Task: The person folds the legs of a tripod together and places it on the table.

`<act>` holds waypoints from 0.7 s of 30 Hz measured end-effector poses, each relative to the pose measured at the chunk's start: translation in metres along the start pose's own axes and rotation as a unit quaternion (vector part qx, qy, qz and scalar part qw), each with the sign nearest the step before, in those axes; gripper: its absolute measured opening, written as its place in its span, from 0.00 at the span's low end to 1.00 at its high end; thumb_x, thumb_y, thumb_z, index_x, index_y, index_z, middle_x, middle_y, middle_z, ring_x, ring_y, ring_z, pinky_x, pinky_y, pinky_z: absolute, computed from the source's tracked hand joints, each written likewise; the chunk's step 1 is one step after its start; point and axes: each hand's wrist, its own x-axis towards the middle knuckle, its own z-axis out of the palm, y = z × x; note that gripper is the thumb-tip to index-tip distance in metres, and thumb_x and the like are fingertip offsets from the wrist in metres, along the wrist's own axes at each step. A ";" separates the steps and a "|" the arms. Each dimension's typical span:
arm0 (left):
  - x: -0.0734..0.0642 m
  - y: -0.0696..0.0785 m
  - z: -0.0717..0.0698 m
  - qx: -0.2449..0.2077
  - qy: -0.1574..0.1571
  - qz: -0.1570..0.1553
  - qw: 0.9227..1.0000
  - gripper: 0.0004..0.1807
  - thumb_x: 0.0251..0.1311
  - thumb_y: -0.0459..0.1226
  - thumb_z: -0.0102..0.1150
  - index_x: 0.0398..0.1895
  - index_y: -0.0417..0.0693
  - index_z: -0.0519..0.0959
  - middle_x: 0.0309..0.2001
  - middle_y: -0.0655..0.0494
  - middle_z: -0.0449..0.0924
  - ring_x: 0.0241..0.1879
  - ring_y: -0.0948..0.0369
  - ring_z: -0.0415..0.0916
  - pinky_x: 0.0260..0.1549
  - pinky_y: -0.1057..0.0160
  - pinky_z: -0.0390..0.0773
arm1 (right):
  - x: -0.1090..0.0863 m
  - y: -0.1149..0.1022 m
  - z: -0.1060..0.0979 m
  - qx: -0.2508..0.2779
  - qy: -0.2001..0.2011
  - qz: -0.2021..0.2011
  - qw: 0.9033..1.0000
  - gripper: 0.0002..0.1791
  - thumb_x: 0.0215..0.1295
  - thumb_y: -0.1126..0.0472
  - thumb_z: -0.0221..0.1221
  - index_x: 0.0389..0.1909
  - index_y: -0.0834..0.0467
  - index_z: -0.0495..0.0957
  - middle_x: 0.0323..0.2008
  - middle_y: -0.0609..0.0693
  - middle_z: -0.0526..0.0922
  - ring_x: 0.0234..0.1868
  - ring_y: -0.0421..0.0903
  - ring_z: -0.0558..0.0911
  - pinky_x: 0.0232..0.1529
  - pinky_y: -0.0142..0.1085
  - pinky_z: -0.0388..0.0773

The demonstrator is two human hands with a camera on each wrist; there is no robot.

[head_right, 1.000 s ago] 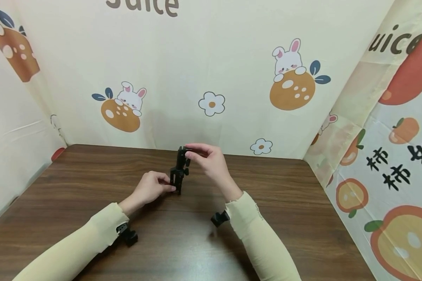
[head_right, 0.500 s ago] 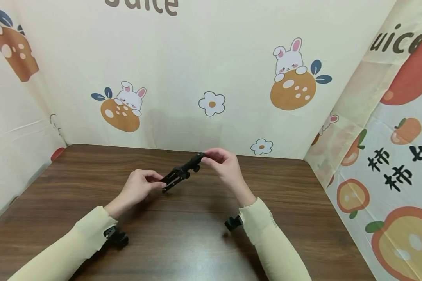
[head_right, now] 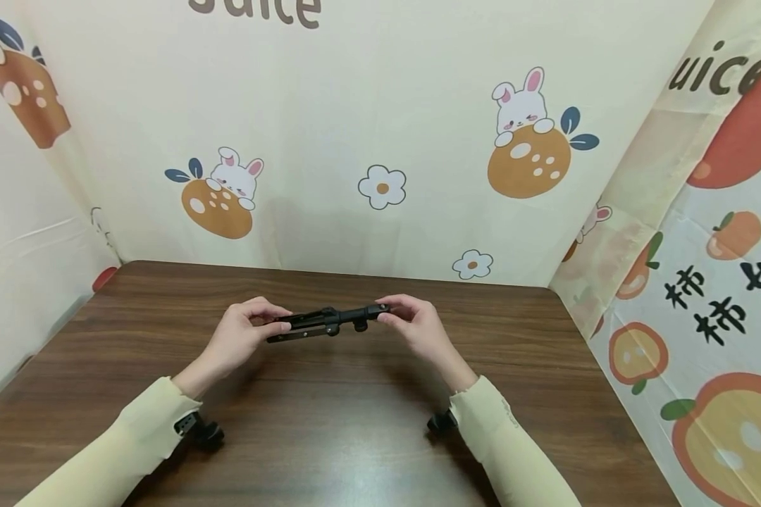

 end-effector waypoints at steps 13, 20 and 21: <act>0.015 -0.012 0.009 -0.063 -0.087 0.014 0.994 0.15 0.55 0.30 0.71 0.48 0.38 0.86 0.40 0.48 0.83 0.41 0.55 0.74 0.40 0.62 0.75 | -0.007 0.029 -0.016 -0.087 -0.004 0.058 0.995 0.13 0.58 0.66 0.70 0.45 0.60 0.85 0.38 0.51 0.87 0.37 0.45 0.83 0.39 0.35 0.79; 0.019 -0.015 0.017 -0.036 -0.101 -0.016 0.994 0.14 0.51 0.29 0.74 0.43 0.39 0.87 0.37 0.52 0.84 0.38 0.57 0.77 0.35 0.64 0.76 | -0.011 0.037 -0.019 -0.101 -0.032 0.078 0.991 0.13 0.57 0.67 0.71 0.44 0.62 0.85 0.39 0.53 0.86 0.38 0.46 0.83 0.38 0.33 0.79; 0.019 -0.015 0.018 -0.031 -0.096 -0.021 0.995 0.13 0.51 0.29 0.74 0.42 0.39 0.87 0.36 0.52 0.84 0.38 0.57 0.78 0.35 0.63 0.77 | -0.011 0.037 -0.019 -0.103 -0.035 0.079 0.991 0.14 0.56 0.67 0.71 0.44 0.62 0.85 0.39 0.53 0.86 0.39 0.46 0.83 0.38 0.33 0.79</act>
